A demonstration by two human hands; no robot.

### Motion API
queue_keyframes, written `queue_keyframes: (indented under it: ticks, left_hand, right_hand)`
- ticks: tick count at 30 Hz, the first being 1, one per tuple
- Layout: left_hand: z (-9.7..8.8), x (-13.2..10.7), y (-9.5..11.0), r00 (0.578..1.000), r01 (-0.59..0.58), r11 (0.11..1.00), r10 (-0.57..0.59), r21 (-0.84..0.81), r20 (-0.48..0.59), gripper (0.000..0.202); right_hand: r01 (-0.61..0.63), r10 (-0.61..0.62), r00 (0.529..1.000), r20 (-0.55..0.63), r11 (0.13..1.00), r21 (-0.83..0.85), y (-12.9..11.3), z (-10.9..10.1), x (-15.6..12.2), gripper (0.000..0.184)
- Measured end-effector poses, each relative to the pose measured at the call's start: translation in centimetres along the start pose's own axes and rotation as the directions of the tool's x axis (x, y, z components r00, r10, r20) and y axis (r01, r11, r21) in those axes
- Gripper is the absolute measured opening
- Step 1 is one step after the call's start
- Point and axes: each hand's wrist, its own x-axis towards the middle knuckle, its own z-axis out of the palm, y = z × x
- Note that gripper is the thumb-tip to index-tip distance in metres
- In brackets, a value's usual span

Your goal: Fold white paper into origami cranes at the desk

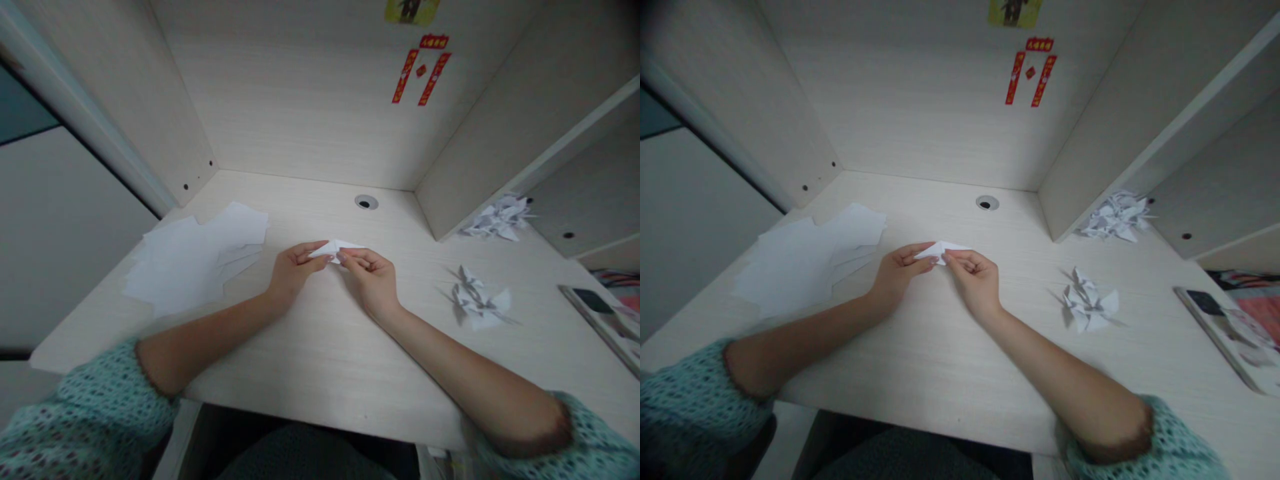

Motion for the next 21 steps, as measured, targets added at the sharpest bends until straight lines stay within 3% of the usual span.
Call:
queue_keyframes:
  ticks: [21]
  left_hand:
    - [0.2, -0.07, 0.54, 1.0, -0.012, 1.0, 0.012, 0.007, -0.012, 0.043]
  right_hand:
    - [-0.016, 0.016, 1.0, 0.002, 0.999, 0.042, -0.32, 0.19, -0.09, 0.016]
